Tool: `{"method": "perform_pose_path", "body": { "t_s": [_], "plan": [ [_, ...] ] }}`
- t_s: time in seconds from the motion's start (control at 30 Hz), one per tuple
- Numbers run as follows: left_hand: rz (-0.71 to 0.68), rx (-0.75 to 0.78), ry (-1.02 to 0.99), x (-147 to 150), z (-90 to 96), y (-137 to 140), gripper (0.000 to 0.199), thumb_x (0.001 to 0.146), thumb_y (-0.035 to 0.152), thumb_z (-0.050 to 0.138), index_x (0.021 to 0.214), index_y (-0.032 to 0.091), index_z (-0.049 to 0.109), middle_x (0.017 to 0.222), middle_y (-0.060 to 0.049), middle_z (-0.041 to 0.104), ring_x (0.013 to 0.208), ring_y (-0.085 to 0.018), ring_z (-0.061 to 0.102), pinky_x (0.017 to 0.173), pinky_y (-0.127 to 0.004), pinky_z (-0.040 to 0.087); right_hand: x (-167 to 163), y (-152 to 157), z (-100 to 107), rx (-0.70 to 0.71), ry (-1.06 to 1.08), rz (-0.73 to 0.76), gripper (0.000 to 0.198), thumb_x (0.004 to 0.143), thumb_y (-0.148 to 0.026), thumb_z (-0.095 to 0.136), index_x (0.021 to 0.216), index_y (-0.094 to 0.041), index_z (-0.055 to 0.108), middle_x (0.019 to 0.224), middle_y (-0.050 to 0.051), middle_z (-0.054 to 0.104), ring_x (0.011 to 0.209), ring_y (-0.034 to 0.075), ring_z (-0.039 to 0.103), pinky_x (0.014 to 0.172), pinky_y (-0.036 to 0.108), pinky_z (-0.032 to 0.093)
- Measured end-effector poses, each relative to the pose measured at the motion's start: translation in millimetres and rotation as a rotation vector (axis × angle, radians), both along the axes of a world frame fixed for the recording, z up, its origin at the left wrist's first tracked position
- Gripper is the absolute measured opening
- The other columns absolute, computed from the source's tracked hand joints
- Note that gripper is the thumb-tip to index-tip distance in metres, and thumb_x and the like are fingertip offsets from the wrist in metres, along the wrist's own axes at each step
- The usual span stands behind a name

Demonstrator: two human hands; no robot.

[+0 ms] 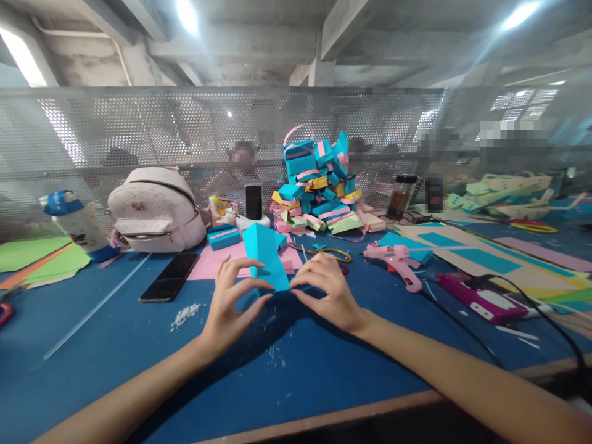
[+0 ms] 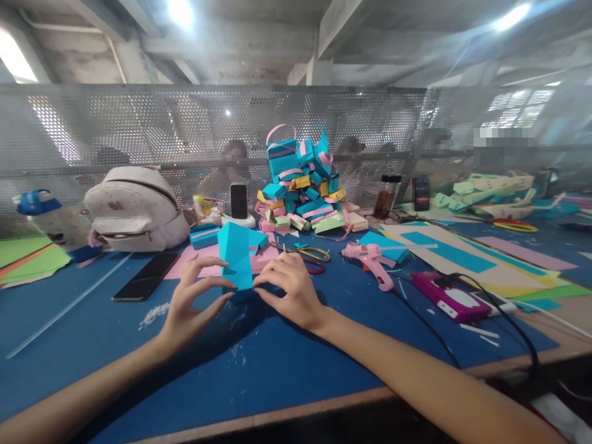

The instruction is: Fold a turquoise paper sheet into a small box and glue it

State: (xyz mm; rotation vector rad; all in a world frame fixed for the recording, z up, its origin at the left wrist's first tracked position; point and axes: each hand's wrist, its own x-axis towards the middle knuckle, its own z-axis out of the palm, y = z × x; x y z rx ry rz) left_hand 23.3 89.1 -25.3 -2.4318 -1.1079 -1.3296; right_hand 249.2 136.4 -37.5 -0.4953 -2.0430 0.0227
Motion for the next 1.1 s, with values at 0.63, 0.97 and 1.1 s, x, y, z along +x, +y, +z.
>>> {"method": "perform_pose_path", "body": {
  "t_s": [0.63,0.97,1.1],
  "plan": [
    [0.053,0.075,0.039,-2.6,2.0,0.4,0.005,0.083,0.025,0.072,0.087,0.028,0.071,0.117,-0.004,0.065,0.11,-0.025,0.06,0.108,-0.052,0.033,-0.3,0.2,-0.1,0.019,-0.013,-0.007,0.005,0.089,-0.023,0.066,0.085,-0.023,0.067,0.08,0.0,0.069,0.079,0.018,0.056,0.081,0.038,0.037],
    [0.041,0.102,0.018,-1.9,0.4,1.6,0.009,0.083,0.019,0.071,0.085,0.028,0.07,0.115,-0.004,0.064,0.109,-0.023,0.059,0.108,-0.053,0.031,-1.0,-0.8,-0.8,0.03,-0.001,0.007,0.004,0.089,-0.022,0.067,0.085,-0.024,0.067,0.08,0.0,0.069,0.079,0.018,0.056,0.081,0.038,0.037],
    [0.034,0.096,0.014,-1.8,1.0,1.1,0.011,0.083,0.017,0.071,0.085,0.028,0.071,0.115,-0.004,0.064,0.109,-0.023,0.059,0.108,-0.052,0.031,-0.9,-1.1,-0.7,0.034,-0.002,0.009,0.005,0.089,-0.022,0.066,0.085,-0.024,0.067,0.08,0.0,0.069,0.078,0.018,0.056,0.081,0.038,0.036]
  ]
}}
